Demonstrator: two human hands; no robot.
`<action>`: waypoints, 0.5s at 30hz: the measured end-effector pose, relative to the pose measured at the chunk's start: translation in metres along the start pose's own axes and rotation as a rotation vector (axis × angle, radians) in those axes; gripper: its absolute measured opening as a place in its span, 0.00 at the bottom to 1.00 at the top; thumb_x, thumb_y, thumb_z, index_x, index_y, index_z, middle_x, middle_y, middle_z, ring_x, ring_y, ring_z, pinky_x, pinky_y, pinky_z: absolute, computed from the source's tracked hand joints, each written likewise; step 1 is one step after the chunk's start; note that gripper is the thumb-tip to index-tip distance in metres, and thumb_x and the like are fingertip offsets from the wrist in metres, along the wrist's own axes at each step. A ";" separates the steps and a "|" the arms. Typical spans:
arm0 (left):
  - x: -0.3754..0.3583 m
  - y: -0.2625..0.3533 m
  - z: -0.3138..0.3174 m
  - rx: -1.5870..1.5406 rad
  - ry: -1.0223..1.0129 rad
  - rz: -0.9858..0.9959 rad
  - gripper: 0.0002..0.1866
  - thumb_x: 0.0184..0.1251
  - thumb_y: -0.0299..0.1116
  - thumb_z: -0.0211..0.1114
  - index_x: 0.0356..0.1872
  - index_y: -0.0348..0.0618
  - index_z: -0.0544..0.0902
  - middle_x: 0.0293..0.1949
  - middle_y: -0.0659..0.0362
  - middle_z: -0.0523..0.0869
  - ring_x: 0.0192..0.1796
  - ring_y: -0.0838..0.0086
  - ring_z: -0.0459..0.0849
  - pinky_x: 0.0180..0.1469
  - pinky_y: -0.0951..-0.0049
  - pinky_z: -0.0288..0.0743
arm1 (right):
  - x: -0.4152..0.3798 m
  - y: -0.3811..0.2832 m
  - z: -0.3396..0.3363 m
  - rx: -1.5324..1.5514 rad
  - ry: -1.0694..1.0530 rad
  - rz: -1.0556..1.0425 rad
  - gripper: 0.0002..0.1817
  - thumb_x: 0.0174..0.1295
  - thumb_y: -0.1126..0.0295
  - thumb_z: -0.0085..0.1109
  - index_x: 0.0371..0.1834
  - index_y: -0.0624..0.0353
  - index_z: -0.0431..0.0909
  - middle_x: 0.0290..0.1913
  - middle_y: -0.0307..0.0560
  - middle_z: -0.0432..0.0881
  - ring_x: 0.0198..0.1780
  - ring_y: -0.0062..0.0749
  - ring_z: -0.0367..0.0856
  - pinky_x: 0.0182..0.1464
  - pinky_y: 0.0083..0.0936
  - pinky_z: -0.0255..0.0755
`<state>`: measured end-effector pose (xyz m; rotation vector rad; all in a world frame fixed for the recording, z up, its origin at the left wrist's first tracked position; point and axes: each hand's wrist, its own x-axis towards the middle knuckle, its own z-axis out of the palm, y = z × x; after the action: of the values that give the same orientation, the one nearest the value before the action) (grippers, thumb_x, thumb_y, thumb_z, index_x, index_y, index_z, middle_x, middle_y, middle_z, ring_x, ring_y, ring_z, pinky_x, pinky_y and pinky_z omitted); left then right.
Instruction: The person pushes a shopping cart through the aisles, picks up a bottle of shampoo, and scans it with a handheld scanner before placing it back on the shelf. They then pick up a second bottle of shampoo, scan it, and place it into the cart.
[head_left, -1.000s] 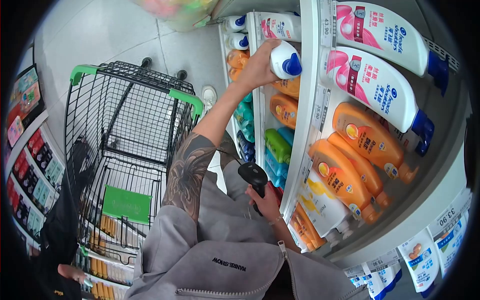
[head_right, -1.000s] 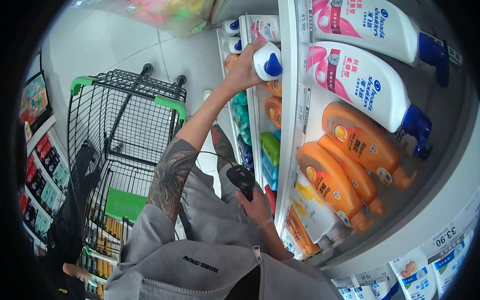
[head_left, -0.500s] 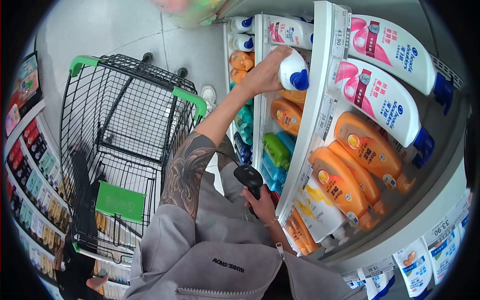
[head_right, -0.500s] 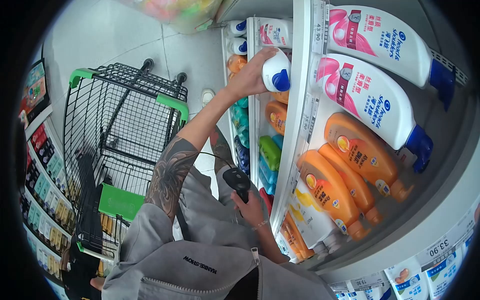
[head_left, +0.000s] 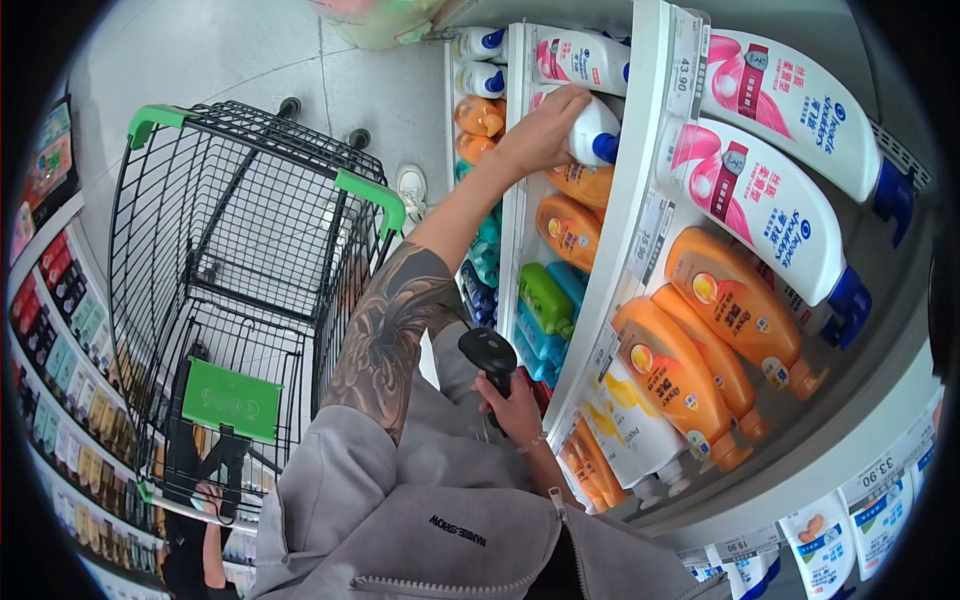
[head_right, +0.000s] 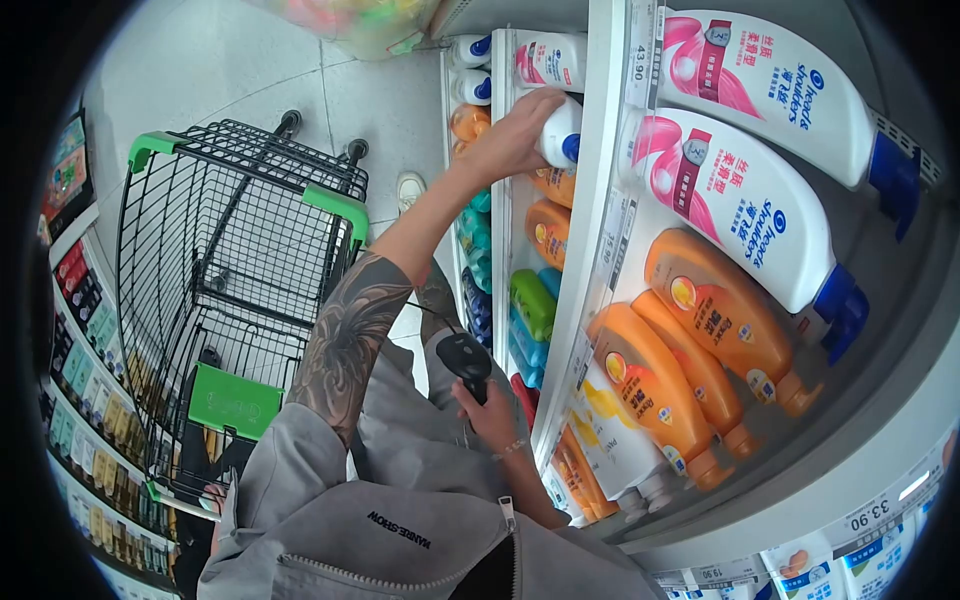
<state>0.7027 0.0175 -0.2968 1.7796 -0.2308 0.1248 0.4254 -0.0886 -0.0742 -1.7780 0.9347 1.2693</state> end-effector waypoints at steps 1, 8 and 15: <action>0.002 0.006 0.003 0.047 0.016 -0.031 0.41 0.35 0.21 0.69 0.58 0.37 0.63 0.58 0.46 0.67 0.62 0.50 0.66 0.62 0.62 0.67 | 0.001 0.002 -0.001 0.006 -0.008 -0.011 0.13 0.60 0.64 0.59 0.42 0.60 0.74 0.31 0.39 0.82 0.22 0.16 0.76 0.27 0.15 0.69; 0.011 0.024 0.031 0.261 0.147 -0.168 0.39 0.38 0.26 0.72 0.57 0.34 0.65 0.56 0.48 0.68 0.58 0.53 0.69 0.60 0.63 0.68 | -0.001 -0.002 -0.001 0.058 -0.008 -0.055 0.15 0.60 0.61 0.61 0.41 0.61 0.74 0.29 0.38 0.80 0.22 0.17 0.76 0.26 0.15 0.69; -0.024 0.070 0.004 0.218 0.187 -0.318 0.32 0.49 0.27 0.68 0.57 0.34 0.64 0.53 0.44 0.69 0.55 0.50 0.70 0.58 0.62 0.68 | 0.023 0.013 0.009 -0.048 0.004 -0.140 0.16 0.60 0.59 0.59 0.41 0.61 0.73 0.27 0.39 0.80 0.20 0.19 0.76 0.23 0.18 0.70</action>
<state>0.6636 0.0012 -0.2358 1.9829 0.2080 0.0893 0.4162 -0.0897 -0.1005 -1.8500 0.7736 1.2089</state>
